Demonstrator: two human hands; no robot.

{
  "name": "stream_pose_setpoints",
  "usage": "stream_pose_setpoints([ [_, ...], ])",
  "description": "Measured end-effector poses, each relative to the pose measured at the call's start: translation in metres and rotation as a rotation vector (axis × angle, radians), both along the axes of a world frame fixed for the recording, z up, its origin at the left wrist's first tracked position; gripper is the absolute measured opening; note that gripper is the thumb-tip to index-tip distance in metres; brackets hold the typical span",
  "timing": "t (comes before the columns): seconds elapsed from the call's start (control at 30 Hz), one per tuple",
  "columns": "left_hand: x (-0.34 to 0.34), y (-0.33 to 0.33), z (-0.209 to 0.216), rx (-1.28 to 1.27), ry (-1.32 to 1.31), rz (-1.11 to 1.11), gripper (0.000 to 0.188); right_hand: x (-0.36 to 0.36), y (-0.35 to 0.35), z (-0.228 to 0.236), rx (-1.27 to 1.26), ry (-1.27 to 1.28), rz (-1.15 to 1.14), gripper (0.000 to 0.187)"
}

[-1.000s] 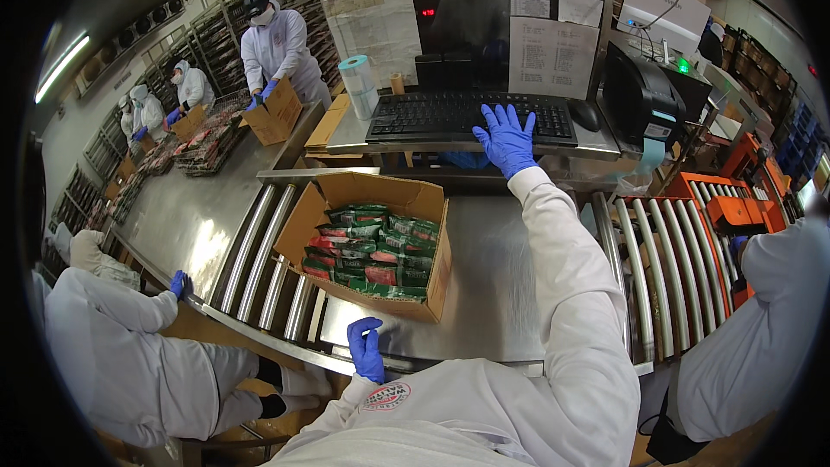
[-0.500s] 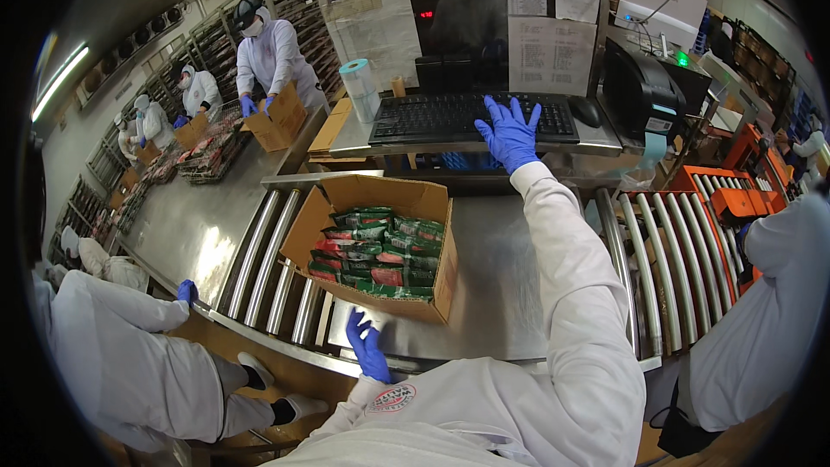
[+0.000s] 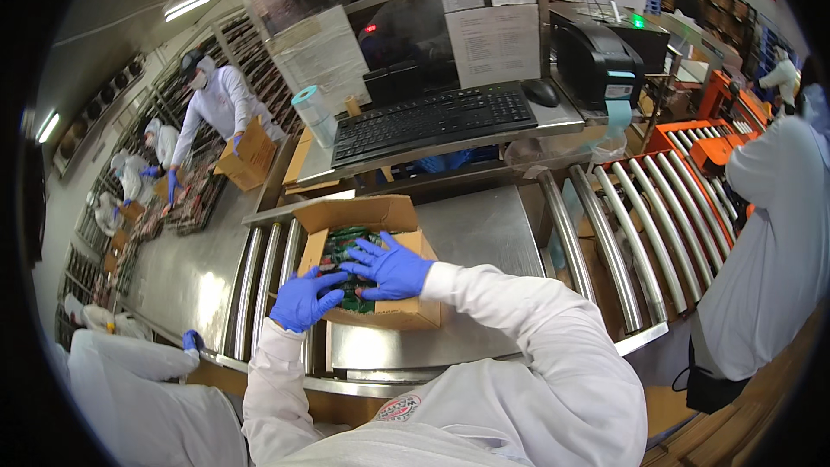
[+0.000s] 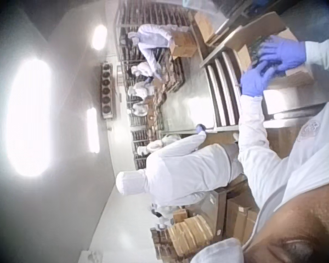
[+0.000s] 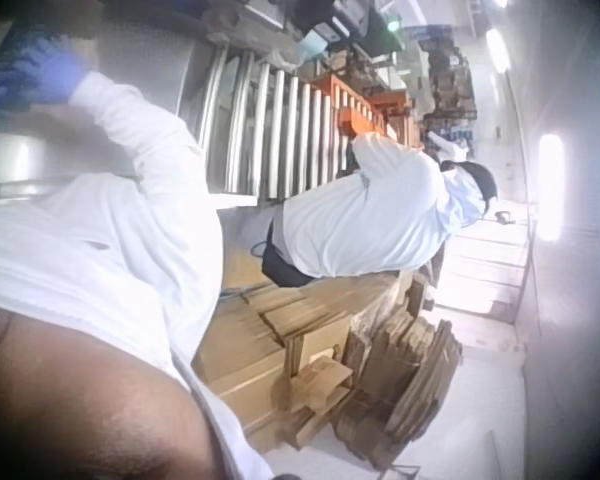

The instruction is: The person repeatedly opens cardboard boxes on a conveyor belt, arranges packaged items inside, and closes the flaps. They then apply labels to the boxes and move them along the line. The task is performed continuously with multiple boxes in a fast-paced assembly environment.

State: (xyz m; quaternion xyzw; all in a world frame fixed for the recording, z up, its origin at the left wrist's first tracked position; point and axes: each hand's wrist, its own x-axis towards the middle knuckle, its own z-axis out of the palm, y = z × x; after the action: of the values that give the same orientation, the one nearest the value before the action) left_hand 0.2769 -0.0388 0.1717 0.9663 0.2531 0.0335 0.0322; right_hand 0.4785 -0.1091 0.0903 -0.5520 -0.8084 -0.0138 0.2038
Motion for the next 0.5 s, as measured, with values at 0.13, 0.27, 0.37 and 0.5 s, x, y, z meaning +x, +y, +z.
stream_pose_setpoints([
  [0.13,0.039,0.021,-0.004,-0.063,-0.034,0.081,0.046,-0.001,0.030,-0.022,0.085,-0.049,0.092,0.058],
  [0.27,0.066,0.041,-0.065,0.216,-0.214,0.213,0.060,0.034,0.052,0.042,0.399,-0.373,-0.268,0.062],
  [0.37,0.069,0.047,-0.086,0.441,-0.284,0.265,0.073,0.043,0.051,0.062,0.064,-0.012,-0.471,0.066],
  [0.5,0.057,0.068,-0.094,0.479,-0.815,0.660,0.068,-0.026,0.006,-0.001,0.243,-0.176,-0.458,0.069],
])
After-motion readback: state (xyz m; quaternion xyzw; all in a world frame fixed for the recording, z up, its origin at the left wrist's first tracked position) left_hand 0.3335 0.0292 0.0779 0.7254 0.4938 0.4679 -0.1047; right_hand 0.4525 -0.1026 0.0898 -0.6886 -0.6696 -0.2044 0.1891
